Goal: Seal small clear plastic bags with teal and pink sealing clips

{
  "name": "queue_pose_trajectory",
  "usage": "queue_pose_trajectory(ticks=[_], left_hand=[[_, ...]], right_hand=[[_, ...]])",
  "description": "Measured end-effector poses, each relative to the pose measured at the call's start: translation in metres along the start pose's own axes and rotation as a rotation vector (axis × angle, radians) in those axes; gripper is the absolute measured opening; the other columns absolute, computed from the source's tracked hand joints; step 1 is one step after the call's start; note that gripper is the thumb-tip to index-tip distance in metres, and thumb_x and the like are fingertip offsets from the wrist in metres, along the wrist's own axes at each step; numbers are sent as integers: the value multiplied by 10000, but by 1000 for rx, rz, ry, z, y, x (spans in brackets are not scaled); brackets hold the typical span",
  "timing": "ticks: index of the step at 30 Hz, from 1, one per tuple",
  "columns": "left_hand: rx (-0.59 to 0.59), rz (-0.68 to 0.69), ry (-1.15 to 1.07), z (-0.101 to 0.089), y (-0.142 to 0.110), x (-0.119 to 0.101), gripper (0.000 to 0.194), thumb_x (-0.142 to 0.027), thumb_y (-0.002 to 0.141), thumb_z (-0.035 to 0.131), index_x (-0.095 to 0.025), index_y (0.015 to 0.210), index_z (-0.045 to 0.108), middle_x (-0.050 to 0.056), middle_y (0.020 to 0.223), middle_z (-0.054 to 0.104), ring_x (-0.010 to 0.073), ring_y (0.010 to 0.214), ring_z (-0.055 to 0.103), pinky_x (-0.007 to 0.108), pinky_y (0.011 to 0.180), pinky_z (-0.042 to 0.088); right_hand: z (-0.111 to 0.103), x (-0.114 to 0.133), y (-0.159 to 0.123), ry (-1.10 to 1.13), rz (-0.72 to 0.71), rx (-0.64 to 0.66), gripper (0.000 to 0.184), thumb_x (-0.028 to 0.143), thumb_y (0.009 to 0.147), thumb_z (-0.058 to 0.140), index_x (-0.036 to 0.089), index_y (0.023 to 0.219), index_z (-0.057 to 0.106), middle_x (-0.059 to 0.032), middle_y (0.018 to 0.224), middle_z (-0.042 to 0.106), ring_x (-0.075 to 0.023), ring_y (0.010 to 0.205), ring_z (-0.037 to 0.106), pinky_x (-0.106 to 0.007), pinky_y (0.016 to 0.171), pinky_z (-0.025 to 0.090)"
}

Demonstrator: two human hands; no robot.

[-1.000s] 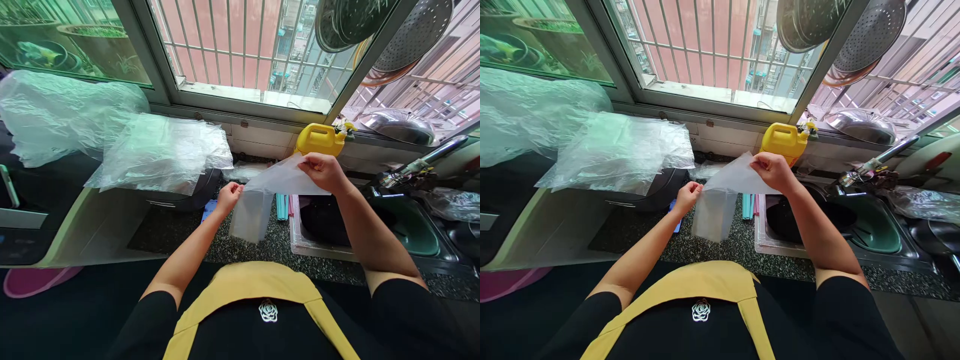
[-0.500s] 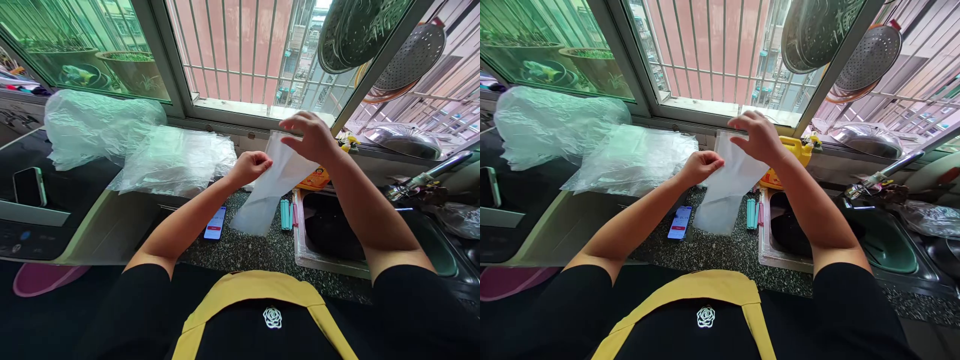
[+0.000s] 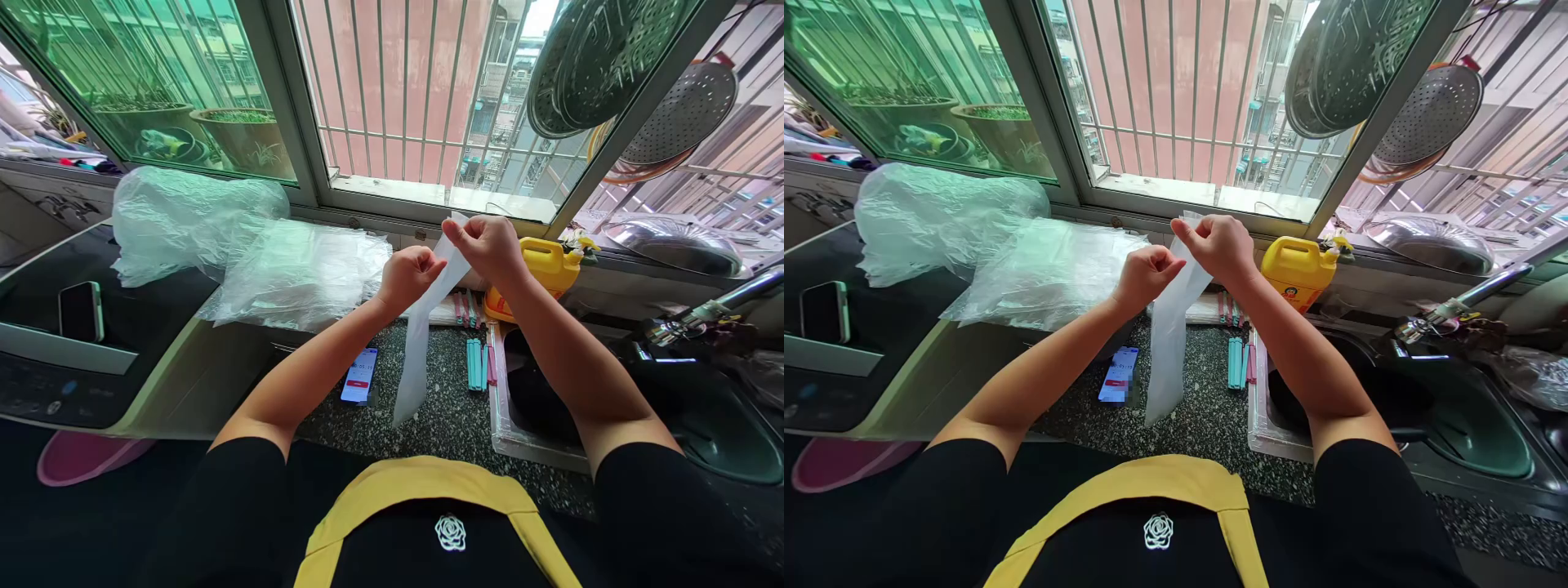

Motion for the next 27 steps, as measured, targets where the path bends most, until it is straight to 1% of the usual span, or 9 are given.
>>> queue_pose_trajectory(ticks=[5, 10, 14, 16, 18, 21, 23, 25, 27], left_hand=[[-27, 41, 52, 0, 2, -1, 429, -516, 744, 536, -170, 504, 455, -8, 510, 489, 87, 515, 420, 242, 499, 303], [-9, 9, -99, -3, 10, 5, 484, -568, 737, 516, -171, 477, 423, -31, 447, 417, 72, 459, 364, 237, 459, 274], [-26, -44, -227, -18, 18, 16, 494, -589, 760, 469, -171, 497, 450, -41, 416, 377, 67, 428, 355, 234, 430, 261], [-75, -87, -271, -33, 24, 26, 482, -591, 757, 477, -177, 512, 457, -48, 398, 352, 67, 407, 359, 235, 412, 254], [-148, -147, -289, -56, 32, 40, 467, -587, 755, 491, -186, 518, 448, -55, 381, 328, 67, 384, 361, 237, 394, 252], [-249, -275, -273, -97, 46, 68, 454, -574, 770, 488, -199, 521, 423, -60, 370, 350, 62, 355, 345, 238, 380, 278], [-276, -380, -249, -125, 56, 88, 455, -563, 787, 472, -204, 513, 407, -64, 356, 365, 56, 334, 308, 241, 371, 293], [-285, -460, -192, -151, 65, 105, 461, -577, 794, 433, -208, 518, 409, -67, 322, 326, 60, 335, 293, 238, 387, 336], [-310, -512, -95, -176, 72, 119, 480, -602, 791, 396, -201, 527, 416, -67, 316, 320, 60, 340, 287, 242, 423, 385]], right_hand=[[8, -4, 7, -17, 59, 80, 365, 481, 763, 519, 186, 549, 492, 32, 472, 405, -103, 499, 402, -246, 510, 310], [16, -4, 13, 37, 57, 128, 333, 397, 779, 506, 180, 528, 479, 43, 467, 385, -86, 489, 379, -231, 502, 310], [17, 0, 24, 164, 48, 171, 285, 316, 776, 535, 170, 535, 488, 48, 474, 412, -72, 478, 379, -221, 500, 328], [13, 0, 31, 229, 64, 175, 268, 275, 773, 544, 167, 535, 486, 53, 467, 416, -64, 459, 373, -216, 490, 332], [6, -3, 39, 268, 99, 169, 259, 222, 764, 550, 165, 522, 477, 58, 451, 413, -55, 434, 363, -210, 473, 327], [-6, -9, 55, 285, 179, 150, 256, 129, 752, 526, 159, 504, 473, 55, 430, 420, -45, 398, 360, -203, 445, 310], [-8, -15, 69, 296, 250, 132, 270, 74, 747, 490, 161, 493, 464, 45, 436, 439, -44, 389, 382, -199, 434, 318], [-1, -23, 86, 304, 312, 117, 276, 49, 746, 452, 172, 500, 451, 35, 458, 460, -55, 394, 427, -200, 423, 328], [14, -30, 104, 267, 324, 111, 277, 49, 753, 432, 183, 511, 432, 29, 480, 468, -63, 401, 439, -208, 429, 348]])
Point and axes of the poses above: each hand's wrist, its own y-axis towards the middle knuckle, its own z-axis out of the palm, x = y × z, the point moved 6 cm from there along y, towards the middle knuckle
